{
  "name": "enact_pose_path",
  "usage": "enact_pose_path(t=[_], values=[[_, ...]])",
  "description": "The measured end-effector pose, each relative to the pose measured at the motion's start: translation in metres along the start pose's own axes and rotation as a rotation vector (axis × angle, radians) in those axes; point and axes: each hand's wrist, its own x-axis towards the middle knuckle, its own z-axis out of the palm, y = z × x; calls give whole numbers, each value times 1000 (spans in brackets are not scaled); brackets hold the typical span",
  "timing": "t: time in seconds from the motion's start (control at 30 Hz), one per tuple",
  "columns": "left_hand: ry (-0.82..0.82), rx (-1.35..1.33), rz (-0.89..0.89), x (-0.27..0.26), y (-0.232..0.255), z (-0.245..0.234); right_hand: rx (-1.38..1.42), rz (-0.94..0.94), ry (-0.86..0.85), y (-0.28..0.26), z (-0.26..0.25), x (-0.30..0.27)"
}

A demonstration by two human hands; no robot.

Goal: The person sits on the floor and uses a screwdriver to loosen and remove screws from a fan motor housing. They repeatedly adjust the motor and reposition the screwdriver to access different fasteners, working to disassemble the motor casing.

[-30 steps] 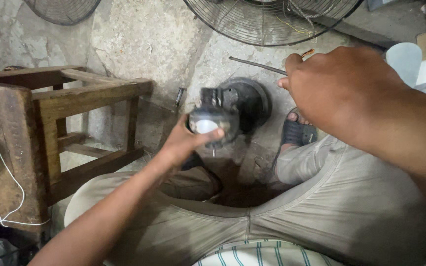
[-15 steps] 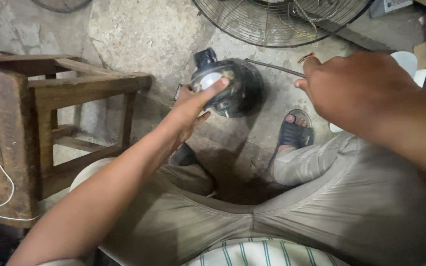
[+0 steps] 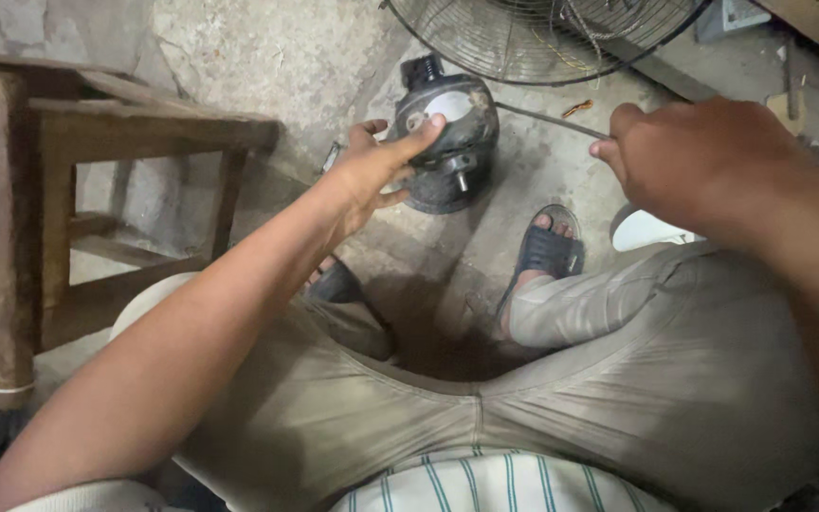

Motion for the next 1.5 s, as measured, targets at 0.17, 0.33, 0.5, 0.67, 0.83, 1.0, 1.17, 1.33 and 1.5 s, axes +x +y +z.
enact_pose_path(t=[0.17,0.33,0.5,0.67,0.83,1.0,1.17,1.33,1.5], values=[[92,65,60,14,-17,-12,-12,42,18,-5,-4,-6],[159,258,204,28,-36,-31,-33,18,102,-3,1,-2],[-115,100,-113,3,-54,-30,-66,55,90,-9,0,1],[-214,-35,2,-9,-47,-23,-76,98,48,-18,-6,3],[-166,-27,-28,-6,-42,-15,-105,36,116,-20,-6,3],[-215,-138,-64,3,-44,-9,-106,81,22,-19,-3,3],[-190,-157,-44,5,-49,-6,-78,77,31,-17,-8,3],[-147,-156,53,4,-57,-4,-93,65,47,-17,-9,2],[-74,-92,90,8,-63,-2,-116,43,65,-18,-11,1]])
